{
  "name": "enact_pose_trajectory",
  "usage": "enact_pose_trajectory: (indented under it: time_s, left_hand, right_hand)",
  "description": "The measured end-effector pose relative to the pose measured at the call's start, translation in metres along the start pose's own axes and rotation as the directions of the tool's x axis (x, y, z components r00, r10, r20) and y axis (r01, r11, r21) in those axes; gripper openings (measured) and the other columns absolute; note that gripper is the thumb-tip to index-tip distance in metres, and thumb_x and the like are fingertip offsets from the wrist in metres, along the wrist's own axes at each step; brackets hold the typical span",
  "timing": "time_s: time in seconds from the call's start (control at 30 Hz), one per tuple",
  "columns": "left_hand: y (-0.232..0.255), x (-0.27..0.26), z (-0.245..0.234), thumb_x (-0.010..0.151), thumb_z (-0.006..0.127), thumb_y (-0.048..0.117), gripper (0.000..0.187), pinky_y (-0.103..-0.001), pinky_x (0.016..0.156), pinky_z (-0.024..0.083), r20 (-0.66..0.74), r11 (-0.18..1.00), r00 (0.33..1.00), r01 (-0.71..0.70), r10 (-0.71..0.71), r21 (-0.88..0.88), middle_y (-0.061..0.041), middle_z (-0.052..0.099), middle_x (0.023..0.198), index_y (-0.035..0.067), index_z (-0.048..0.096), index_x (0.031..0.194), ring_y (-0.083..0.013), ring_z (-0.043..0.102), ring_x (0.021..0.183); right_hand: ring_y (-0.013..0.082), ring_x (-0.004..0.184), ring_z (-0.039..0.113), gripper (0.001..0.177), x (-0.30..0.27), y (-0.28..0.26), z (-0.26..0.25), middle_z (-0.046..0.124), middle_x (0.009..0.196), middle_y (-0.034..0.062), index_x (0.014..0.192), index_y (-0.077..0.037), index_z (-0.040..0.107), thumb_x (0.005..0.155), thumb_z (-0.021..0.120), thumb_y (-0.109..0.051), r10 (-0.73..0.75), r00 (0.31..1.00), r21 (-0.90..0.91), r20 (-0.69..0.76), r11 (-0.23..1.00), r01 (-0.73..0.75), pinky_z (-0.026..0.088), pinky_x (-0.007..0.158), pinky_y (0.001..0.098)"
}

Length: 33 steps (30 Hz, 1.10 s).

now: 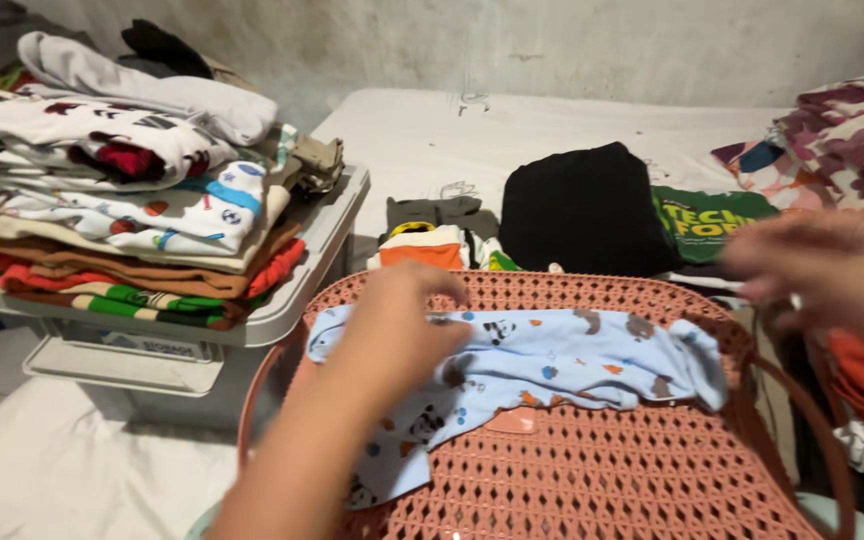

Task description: The person folds multiple small garments one by one on a pink mesh basket, including a white shirt with animal prints, an orange shirt, a grey shirt, a blue shirt with animal prints, an orange and white shirt, a white shirt with a dinosaur print, and a black shirt with a yellow Batman logo. Each folded item is placed on a stack on a nearby storage unit.

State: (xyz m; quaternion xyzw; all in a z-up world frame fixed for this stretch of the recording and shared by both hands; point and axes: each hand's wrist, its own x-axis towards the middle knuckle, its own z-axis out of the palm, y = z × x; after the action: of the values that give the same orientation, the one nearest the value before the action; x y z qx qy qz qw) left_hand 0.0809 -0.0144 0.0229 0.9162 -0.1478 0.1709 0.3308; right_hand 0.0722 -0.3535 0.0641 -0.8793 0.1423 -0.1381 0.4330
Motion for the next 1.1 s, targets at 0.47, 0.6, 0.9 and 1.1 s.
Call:
enact_pose_trajectory:
  time_s: [0.47,0.6,0.9,1.1]
  left_hand:
    - [0.022,-0.028,0.061,0.059,0.091,0.051,0.089,-0.057,0.120,0.006,0.368,0.994,0.926,-0.103,0.084,0.032,-0.010,0.027,0.168,0.030,0.065,0.142,-0.0361,0.010,0.155]
    - [0.025,-0.041,0.057,0.066,0.089,0.044,0.078,-0.055,0.120,0.009,0.254,0.995,0.962,-0.099,0.103,-0.031,-0.016,0.032,0.161,0.024,0.066,0.138,-0.0393,0.017,0.153]
    - [0.020,-0.076,0.054,0.072,0.080,0.015,0.023,-0.045,0.091,0.041,-0.186,0.967,0.955,-0.245,0.230,-0.063,-0.011,0.059,0.099,0.008,0.068,0.091,-0.0310,0.056,0.103]
    - [-0.011,-0.088,0.038,0.058,0.075,0.011,0.038,-0.048,0.091,0.039,-0.057,0.996,0.998,-0.015,0.020,0.086,-0.010,0.059,0.106,0.015,0.072,0.096,-0.0307,0.055,0.107]
  right_hand:
    - [0.0239,0.102,0.069,0.047,-0.027,0.041,-0.012,0.072,0.111,0.0092,0.130,-0.010,0.071,0.089,0.079,-0.031,-0.047,0.998,0.270,-0.031,0.961,0.054,0.054,0.083,0.0388]
    - [0.0234,0.101,0.069,0.044,-0.037,0.037,0.007,0.072,0.110,0.0080,0.127,-0.011,0.073,0.088,0.080,-0.031,-0.055,0.998,0.310,0.005,0.949,0.051,0.054,0.083,0.0385]
    - [0.0225,0.100,0.068,0.039,-0.034,0.045,0.010,0.073,0.108,0.0054,0.121,-0.012,0.077,0.086,0.082,-0.029,-0.097,0.995,0.396,-0.013,0.913,0.094,0.053,0.084,0.0379]
    - [0.0218,0.099,0.068,0.036,-0.018,0.063,0.035,0.073,0.107,0.0037,0.117,-0.013,0.080,0.085,0.084,-0.028,-0.234,0.972,0.455,0.006,0.867,0.205,0.053,0.084,0.0375]
